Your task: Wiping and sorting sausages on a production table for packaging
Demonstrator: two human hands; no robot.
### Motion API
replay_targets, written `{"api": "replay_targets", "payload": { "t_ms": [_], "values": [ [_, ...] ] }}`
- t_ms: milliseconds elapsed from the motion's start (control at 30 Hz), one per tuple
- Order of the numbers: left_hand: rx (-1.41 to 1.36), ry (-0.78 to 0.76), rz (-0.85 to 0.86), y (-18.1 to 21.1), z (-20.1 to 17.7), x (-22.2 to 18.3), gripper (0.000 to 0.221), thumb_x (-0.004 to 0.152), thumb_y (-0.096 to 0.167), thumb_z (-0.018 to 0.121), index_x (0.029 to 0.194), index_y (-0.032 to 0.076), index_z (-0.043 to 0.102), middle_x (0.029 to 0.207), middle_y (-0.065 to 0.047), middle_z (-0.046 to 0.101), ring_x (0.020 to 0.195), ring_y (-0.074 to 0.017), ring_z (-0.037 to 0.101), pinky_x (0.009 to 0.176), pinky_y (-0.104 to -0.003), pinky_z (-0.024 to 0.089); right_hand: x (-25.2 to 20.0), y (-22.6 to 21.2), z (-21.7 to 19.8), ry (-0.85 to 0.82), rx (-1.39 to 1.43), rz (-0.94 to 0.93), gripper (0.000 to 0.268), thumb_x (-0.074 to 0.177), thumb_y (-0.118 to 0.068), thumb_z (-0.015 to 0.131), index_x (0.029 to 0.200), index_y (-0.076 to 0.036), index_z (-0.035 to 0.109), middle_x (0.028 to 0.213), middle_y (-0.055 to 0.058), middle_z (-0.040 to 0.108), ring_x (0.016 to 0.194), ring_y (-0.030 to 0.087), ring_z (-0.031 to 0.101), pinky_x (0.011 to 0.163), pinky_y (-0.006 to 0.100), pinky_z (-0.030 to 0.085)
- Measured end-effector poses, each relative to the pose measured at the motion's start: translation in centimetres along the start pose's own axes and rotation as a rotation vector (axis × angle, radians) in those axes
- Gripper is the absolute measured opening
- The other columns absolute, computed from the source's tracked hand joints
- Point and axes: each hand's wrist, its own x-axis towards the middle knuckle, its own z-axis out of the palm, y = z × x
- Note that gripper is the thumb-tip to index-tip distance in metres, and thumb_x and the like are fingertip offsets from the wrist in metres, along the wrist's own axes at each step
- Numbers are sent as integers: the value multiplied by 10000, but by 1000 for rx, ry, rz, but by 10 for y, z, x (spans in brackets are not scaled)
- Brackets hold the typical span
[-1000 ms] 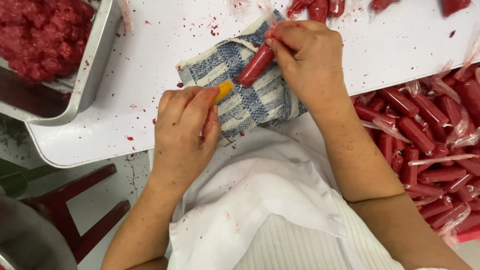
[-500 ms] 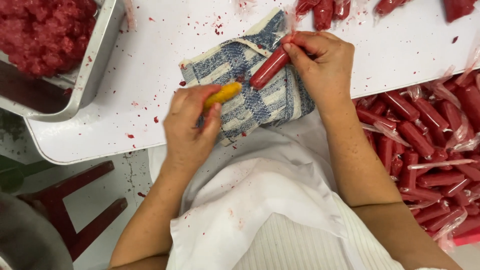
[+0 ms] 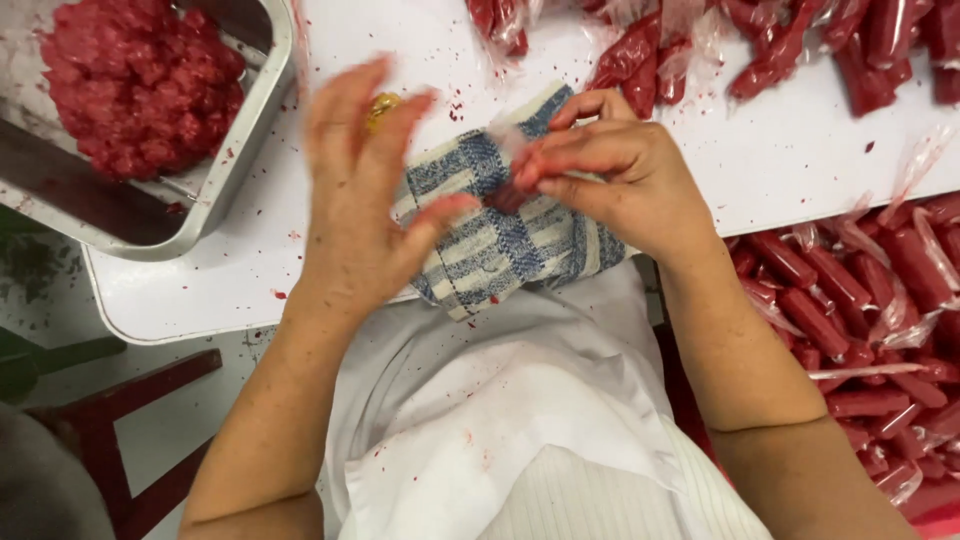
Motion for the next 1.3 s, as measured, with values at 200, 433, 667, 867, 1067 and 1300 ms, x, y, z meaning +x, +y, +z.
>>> {"api": "replay_targets", "payload": {
  "t_ms": [200, 433, 667, 867, 1067, 1300],
  "values": [
    [-361, -284, 223, 9, 6, 33, 551, 913, 494, 684, 1092, -9, 551, 1313, -194, 428, 1293, -405, 404, 1081, -545, 433, 18, 1, -1, -269, -53, -166, 147, 948, -202, 729, 1085, -164, 764, 1067, -65, 711, 1281, 258, 391, 1149, 374, 379],
    [-373, -185, 294, -1, 18, 21, 432, 977, 359, 656, 856, 11, 430, 1139, -206, 468, 1135, -382, 465, 959, -500, 447, 18, 6, 7, -375, 39, -116, 270, 963, -71, 695, 1231, -97, 697, 1234, 23, 706, 1374, 303, 416, 1182, 439, 415],
    [-72, 120, 91, 16, 68, -52, 481, 891, 334, 817, 1217, 36, 626, 1426, -167, 447, 1322, -388, 462, 1135, -541, 437, -9, 32, 72, 326, 482, -26, 199, 902, 2, 752, 1096, -30, 724, 1048, 145, 747, 994, 233, 734, 955, 377, 620],
    [-595, 319, -235, 25, 71, -31, 392, 947, 254, 743, 1278, 94, 607, 1205, -108, 498, 888, -165, 539, 702, -265, 536, -15, 43, 96, 429, 527, -154, 564, 881, -6, 788, 1348, 21, 473, 1042, 193, 723, 1075, 251, 702, 993, 366, 577],
    [-624, 266, -8, -4, 93, -32, 162, 939, 254, 698, 952, 134, 806, 1060, -78, 666, 989, -259, 704, 929, -334, 559, -6, 41, 80, 390, -30, -309, 541, 936, -457, 658, 1123, 51, 654, 1108, 221, 711, 1085, 368, 685, 942, 473, 558],
    [-42, 110, 427, 8, -2, 42, 121, 935, 132, 691, 827, 98, 735, 643, -47, 682, 589, -189, 686, 529, -275, 603, -10, -1, 79, 87, 236, -87, 427, 1000, -350, 511, 697, -141, 727, 645, 18, 678, 655, 215, 662, 693, 325, 549]
  ]
}}
